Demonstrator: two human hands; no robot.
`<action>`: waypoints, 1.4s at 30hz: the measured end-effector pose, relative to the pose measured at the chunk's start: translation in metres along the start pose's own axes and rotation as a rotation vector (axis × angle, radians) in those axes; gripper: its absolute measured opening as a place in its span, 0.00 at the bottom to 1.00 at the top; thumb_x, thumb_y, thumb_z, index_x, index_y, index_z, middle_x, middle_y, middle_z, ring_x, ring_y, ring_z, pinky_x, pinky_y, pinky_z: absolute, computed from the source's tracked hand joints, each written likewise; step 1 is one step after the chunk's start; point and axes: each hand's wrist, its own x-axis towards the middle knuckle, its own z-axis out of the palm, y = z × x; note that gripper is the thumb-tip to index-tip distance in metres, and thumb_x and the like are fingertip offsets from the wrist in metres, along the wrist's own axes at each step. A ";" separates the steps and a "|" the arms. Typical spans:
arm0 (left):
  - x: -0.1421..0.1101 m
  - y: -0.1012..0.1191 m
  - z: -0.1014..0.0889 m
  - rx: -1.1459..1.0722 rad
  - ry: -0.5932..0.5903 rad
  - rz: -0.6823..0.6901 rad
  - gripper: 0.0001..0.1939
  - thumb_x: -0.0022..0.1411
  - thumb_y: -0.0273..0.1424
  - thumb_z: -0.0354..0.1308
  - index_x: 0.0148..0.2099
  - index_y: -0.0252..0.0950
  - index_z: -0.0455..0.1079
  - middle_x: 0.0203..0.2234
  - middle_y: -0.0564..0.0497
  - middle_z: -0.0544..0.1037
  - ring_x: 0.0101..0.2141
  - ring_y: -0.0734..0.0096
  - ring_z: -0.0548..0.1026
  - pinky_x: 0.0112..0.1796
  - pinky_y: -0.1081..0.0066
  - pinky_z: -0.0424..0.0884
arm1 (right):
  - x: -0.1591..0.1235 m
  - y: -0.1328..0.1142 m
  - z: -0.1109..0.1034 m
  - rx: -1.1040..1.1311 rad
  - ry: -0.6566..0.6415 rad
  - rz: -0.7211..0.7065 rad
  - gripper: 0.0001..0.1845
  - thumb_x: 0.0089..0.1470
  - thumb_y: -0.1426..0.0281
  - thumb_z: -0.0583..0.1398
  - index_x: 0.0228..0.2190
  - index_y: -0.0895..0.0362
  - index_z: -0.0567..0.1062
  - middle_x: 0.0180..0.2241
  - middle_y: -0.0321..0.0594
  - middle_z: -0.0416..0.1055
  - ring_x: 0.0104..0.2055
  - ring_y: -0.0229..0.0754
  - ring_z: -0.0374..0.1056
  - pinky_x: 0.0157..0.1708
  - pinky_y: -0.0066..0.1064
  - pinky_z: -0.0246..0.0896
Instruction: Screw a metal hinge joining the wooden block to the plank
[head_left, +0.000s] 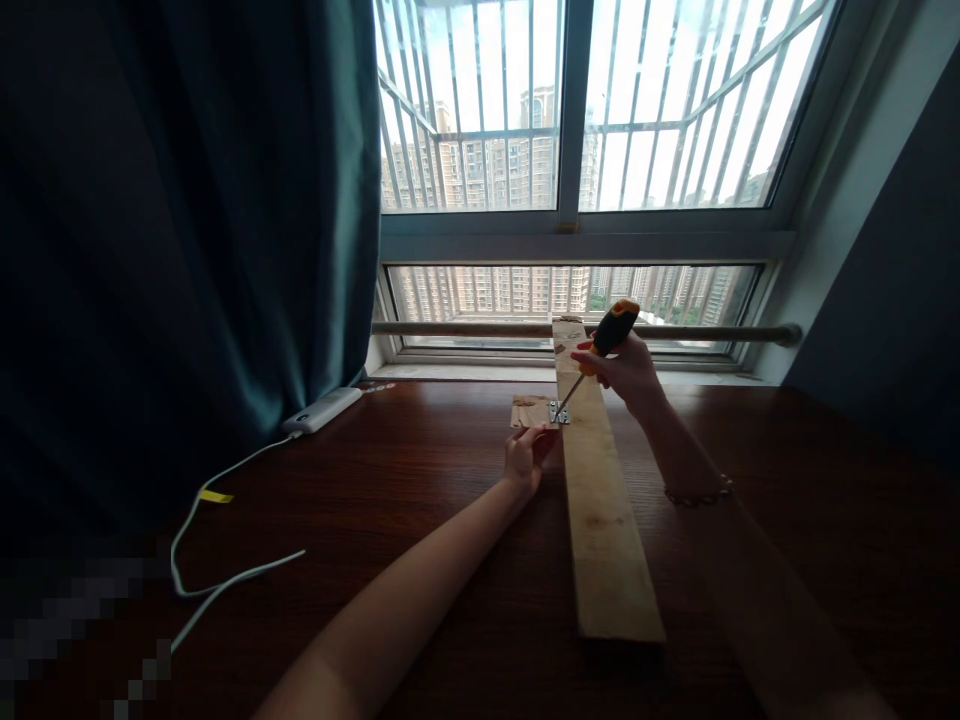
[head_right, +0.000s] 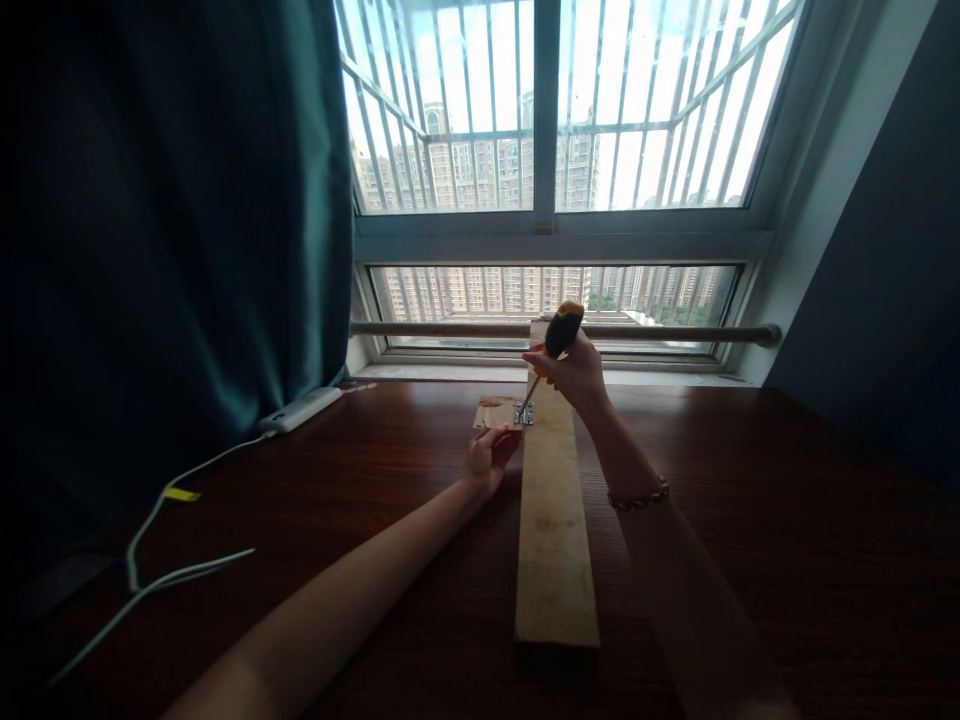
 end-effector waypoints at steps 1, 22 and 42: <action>0.000 0.000 0.000 -0.002 0.000 0.001 0.05 0.43 0.25 0.63 0.26 0.31 0.70 0.21 0.49 0.77 0.25 0.72 0.75 0.32 0.73 0.70 | -0.001 -0.003 -0.003 0.083 -0.059 0.043 0.23 0.32 0.60 0.68 0.30 0.58 0.69 0.30 0.41 0.74 0.16 0.35 0.66 0.13 0.26 0.61; 0.000 0.000 0.000 0.017 0.006 -0.001 0.05 0.42 0.25 0.63 0.26 0.30 0.70 0.21 0.49 0.77 0.24 0.72 0.75 0.30 0.74 0.70 | -0.004 -0.015 -0.012 0.236 -0.202 0.138 0.23 0.30 0.65 0.69 0.30 0.59 0.69 0.31 0.42 0.74 0.23 0.40 0.71 0.23 0.32 0.71; -0.001 0.001 0.002 0.013 0.002 0.004 0.05 0.43 0.25 0.62 0.26 0.30 0.70 0.21 0.49 0.77 0.24 0.72 0.75 0.31 0.74 0.69 | -0.004 -0.015 -0.011 0.208 -0.220 0.059 0.26 0.32 0.63 0.68 0.35 0.57 0.66 0.31 0.41 0.74 0.24 0.43 0.72 0.22 0.32 0.70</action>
